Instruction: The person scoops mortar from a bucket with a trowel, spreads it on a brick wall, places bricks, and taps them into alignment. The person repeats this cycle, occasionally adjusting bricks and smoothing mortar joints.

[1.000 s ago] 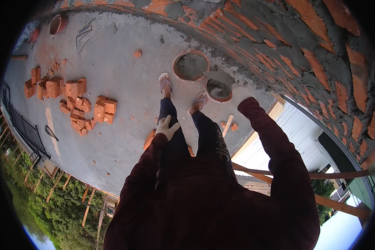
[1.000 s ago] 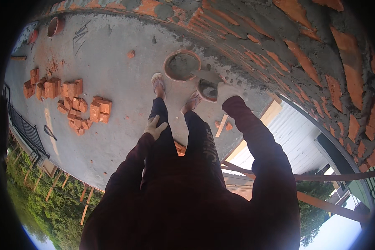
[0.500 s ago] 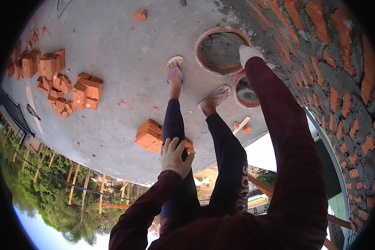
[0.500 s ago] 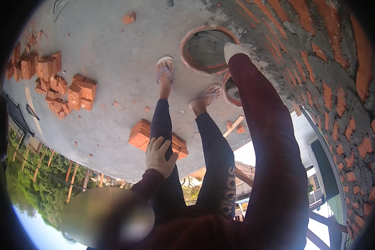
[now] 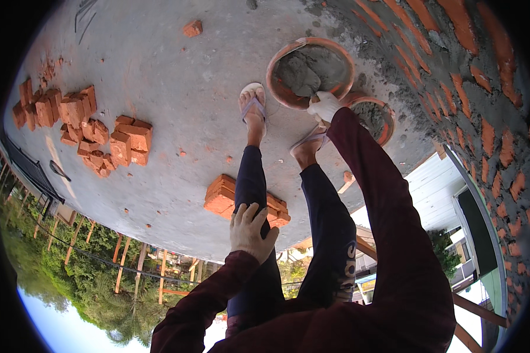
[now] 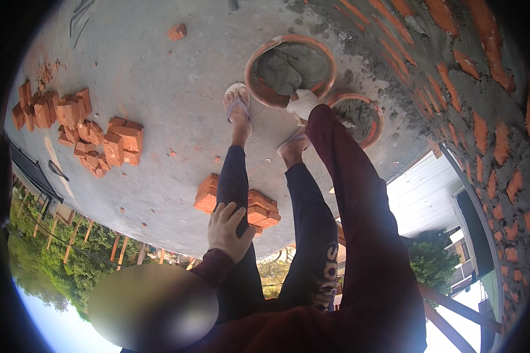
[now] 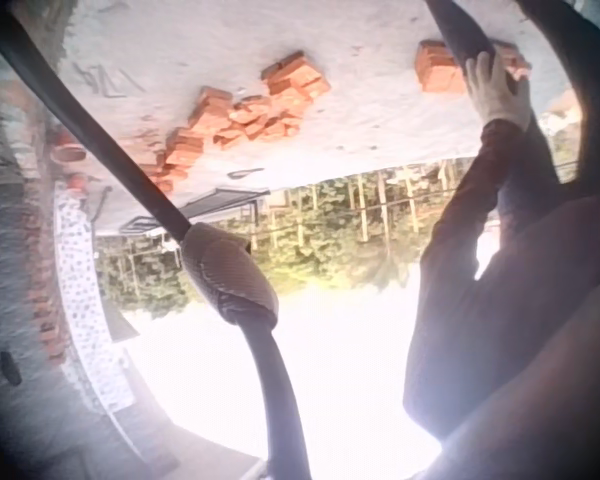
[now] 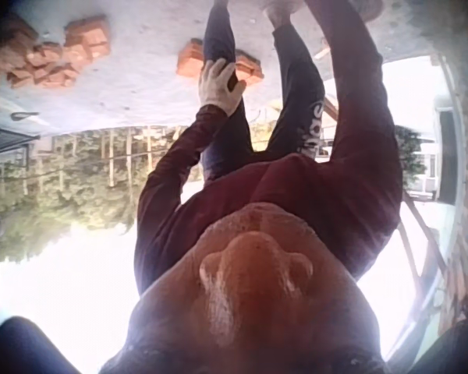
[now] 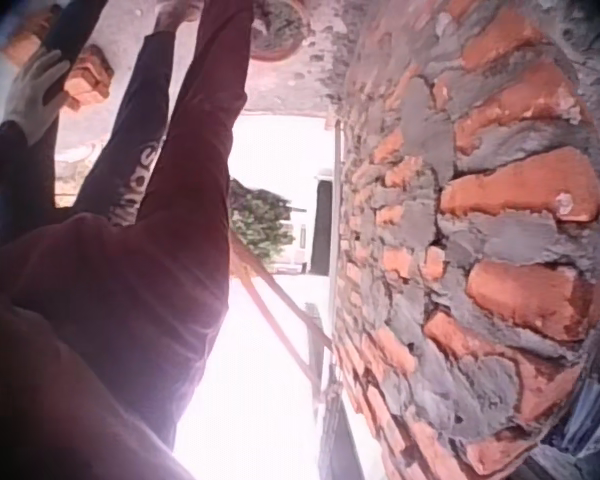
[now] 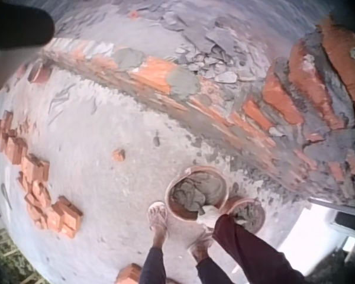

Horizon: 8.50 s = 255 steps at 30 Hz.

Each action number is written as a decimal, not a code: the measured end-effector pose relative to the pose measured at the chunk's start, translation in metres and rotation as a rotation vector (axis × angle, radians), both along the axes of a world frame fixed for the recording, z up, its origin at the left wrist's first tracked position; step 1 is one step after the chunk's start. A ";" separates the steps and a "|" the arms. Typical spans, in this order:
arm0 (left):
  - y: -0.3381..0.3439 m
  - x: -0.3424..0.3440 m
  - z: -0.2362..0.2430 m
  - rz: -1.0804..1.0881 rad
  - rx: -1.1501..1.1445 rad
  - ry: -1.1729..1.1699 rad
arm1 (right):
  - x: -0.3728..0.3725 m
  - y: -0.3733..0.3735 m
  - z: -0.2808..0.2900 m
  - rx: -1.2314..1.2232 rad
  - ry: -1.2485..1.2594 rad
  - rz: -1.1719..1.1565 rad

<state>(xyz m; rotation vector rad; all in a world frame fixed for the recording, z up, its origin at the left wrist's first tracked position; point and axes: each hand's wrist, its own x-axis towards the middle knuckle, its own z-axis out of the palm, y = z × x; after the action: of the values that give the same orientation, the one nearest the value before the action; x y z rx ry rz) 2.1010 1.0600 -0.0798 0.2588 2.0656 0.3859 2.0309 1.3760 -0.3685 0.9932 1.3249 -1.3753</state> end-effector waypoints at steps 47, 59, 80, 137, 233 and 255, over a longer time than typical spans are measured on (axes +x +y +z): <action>0.058 -0.090 0.125 -0.151 0.030 0.132 | 0.158 0.251 0.878 2.111 0.684 0.397; 0.062 -0.176 0.112 -0.459 0.057 0.021 | 0.177 0.192 0.840 0.445 0.978 -0.891; 0.179 -0.486 0.017 -1.450 0.028 0.120 | -0.024 0.047 0.783 0.580 1.007 -1.401; 0.048 0.000 -0.174 0.953 0.303 -0.326 | -0.058 -0.021 0.081 0.790 0.456 1.570; 0.086 -0.566 0.022 -0.243 0.306 0.134 | -0.090 0.012 0.794 0.410 1.056 -1.295; 0.111 -0.533 0.000 -0.397 0.216 -0.048 | -0.111 -0.005 0.875 0.598 0.770 -1.070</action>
<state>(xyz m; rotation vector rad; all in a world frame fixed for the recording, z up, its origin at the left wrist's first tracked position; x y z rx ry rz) 1.5681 1.1707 -0.0798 0.7679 1.8692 0.3648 1.9197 1.3707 0.5061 1.8448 1.9439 -2.3859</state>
